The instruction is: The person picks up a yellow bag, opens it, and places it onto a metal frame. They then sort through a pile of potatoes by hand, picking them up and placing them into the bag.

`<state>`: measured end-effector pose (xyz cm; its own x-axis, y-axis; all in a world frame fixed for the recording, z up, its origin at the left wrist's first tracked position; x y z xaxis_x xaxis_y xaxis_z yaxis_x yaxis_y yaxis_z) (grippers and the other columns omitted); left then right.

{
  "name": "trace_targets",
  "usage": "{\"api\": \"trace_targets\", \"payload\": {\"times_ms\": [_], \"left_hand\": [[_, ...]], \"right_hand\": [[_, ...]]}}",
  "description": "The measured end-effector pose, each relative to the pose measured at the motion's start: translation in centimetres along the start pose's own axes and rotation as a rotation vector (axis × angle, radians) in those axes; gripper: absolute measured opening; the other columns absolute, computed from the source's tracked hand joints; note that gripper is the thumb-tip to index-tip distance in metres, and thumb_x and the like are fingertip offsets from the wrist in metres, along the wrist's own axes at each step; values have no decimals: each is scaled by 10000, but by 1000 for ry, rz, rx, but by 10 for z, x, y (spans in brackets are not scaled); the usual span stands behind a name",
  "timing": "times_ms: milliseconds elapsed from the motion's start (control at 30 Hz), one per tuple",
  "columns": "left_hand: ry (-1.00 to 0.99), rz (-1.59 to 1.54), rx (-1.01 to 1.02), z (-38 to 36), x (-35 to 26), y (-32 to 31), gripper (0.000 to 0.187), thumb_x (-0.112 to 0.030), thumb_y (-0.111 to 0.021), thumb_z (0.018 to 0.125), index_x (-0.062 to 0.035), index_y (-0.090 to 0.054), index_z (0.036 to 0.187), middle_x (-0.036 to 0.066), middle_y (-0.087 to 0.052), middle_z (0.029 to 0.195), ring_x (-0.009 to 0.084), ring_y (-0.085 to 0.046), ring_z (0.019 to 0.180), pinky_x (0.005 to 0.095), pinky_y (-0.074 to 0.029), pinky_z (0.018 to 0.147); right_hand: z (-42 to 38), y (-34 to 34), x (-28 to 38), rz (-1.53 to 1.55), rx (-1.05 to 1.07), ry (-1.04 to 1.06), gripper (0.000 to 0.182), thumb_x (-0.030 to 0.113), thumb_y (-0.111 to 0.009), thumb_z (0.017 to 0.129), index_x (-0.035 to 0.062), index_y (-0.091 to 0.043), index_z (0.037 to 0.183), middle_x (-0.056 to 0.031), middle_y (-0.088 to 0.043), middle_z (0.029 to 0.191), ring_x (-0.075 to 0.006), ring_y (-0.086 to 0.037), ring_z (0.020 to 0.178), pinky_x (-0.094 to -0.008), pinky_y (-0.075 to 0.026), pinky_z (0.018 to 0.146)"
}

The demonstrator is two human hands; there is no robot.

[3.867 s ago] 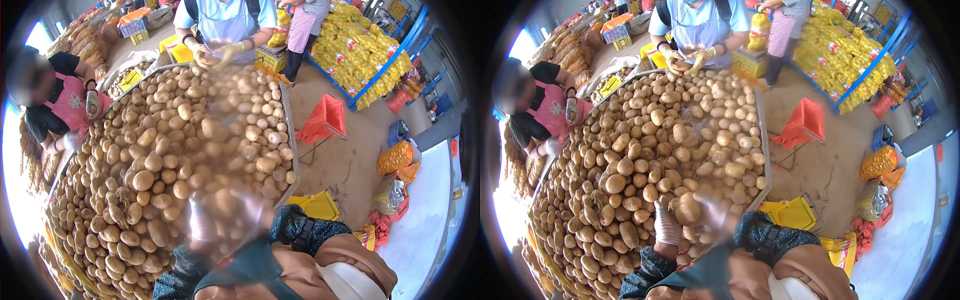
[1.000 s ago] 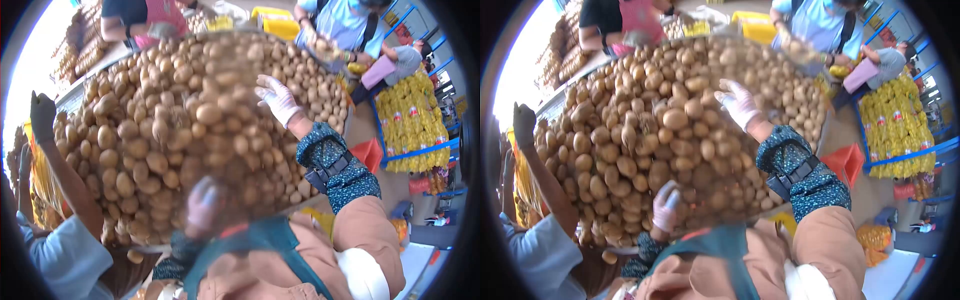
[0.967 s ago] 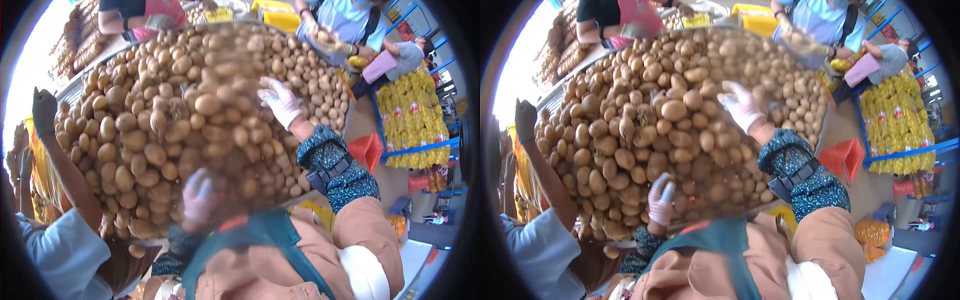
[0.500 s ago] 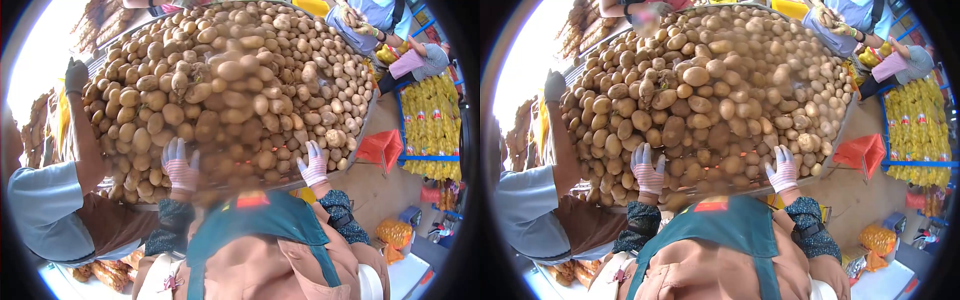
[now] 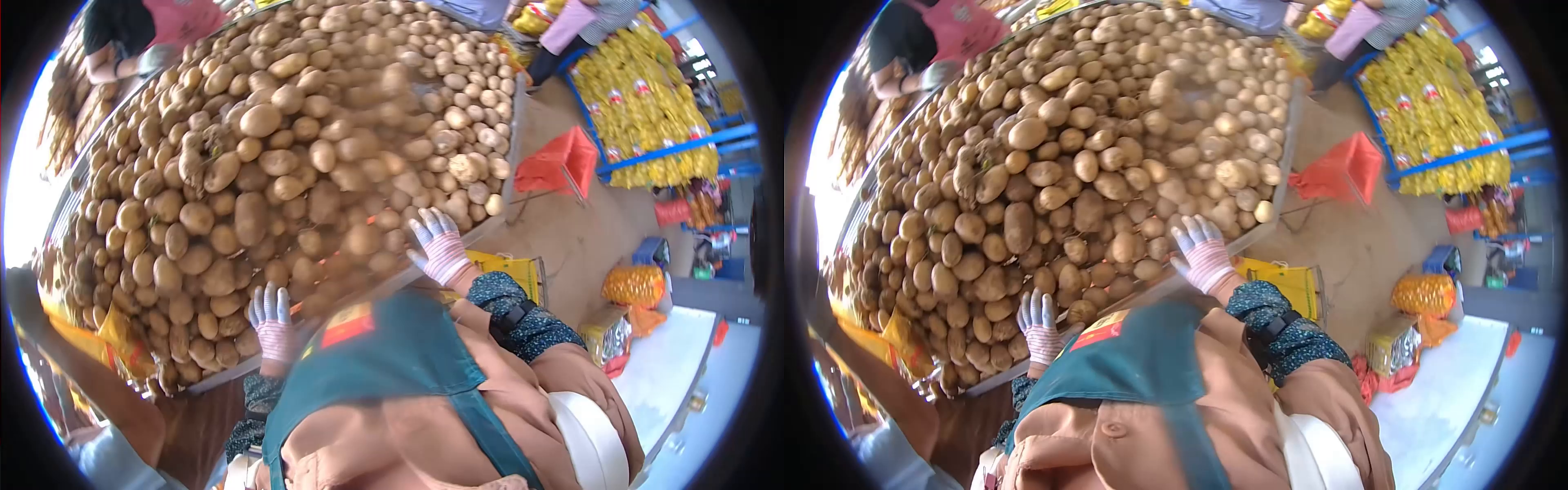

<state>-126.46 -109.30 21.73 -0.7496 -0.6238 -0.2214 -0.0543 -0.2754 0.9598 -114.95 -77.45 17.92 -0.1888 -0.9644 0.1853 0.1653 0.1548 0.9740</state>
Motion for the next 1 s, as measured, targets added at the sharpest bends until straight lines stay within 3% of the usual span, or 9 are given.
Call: {"api": "trace_targets", "payload": {"times_ms": [267,367,400,500,633,700,767,900,1000], "left_hand": [[-52,142,-26,23,6,-12,627,-470,-460,920,-23,-427,1359,231,-460,1407,450,-442,1267,592,-328,1039],[-29,87,-1,46,-7,-8,629,-362,-597,795,-7,-477,1300,216,-510,1332,418,-472,1225,568,-350,1026],[-60,42,3,53,-10,-10,588,-409,-498,882,-22,-455,1322,207,-494,1378,415,-478,1228,568,-348,1024],[-146,3,73,74,-27,-7,572,-379,-543,840,-20,-491,1282,194,-512,1355,392,-488,1224,551,-362,1017],[-237,-120,156,91,-53,-8,557,-335,-622,760,-68,-544,1242,172,-543,1299,385,-499,1211,544,-377,1011],[-347,-220,184,97,-70,-17,625,-363,-682,722,-83,-546,1264,155,-515,1328,405,-449,1239,564,-347,1032],[-325,-305,226,108,-75,-25,663,-384,-698,720,-73,-537,1283,155,-504,1344,404,-431,1232,566,-330,1036],[-236,-366,206,122,-64,-24,683,-414,-695,755,-43,-525,1303,180,-505,1338,404,-445,1195,544,-330,1030],[-267,-409,108,112,-54,-30,621,-362,-696,769,-25,-537,1266,183,-516,1320,408,-467,1178,543,-352,1015]], "right_hand": [[-34,-8,-90,-10,9,-580,1215,517,-848,625,-9,-185,1497,-325,-228,1512,-500,-246,1396,-553,-241,1166],[-27,-5,-90,16,-22,-577,1167,515,-843,635,2,-231,1485,-330,-217,1504,-507,-249,1389,-569,-226,1159],[-26,-3,-88,1,-65,-528,1162,506,-847,630,4,-238,1481,-314,-236,1506,-510,-263,1380,-571,-219,1157],[-17,-8,-88,37,-67,-523,1171,491,-858,612,5,-235,1477,-286,-311,1480,-514,-284,1362,-582,-217,1149],[25,8,-88,241,-231,-289,1000,333,-899,592,57,-398,1412,-214,-499,1342,-446,-441,1271,-519,-355,1081],[40,15,-103,349,-251,-378,817,225,-865,653,49,-488,1356,-230,-575,1271,-436,-533,1173,-471,-446,1007],[56,11,-124,296,-116,-529,779,205,-845,696,30,-484,1365,-239,-570,1295,-442,-535,1185,-470,-446,1015],[63,15,-103,338,-265,-589,855,251,-808,745,33,-364,1443,-280,-483,1384,-437,-493,1247,-483,-413,1052],[70,20,-40,-58,6,-349,841,375,-757,742,64,-383,1428,-228,-407,1437,-448,-393,1309,-544,-346,1094]]}}
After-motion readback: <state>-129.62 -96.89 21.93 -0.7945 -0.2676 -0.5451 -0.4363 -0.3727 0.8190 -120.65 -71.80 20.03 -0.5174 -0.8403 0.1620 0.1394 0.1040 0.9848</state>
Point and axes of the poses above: each hand's wrist, its own z-axis towards the middle knuckle, its own y-axis out of the back of the hand, x = y × z, the point moved 9 cm from there along z, towards the middle knuckle
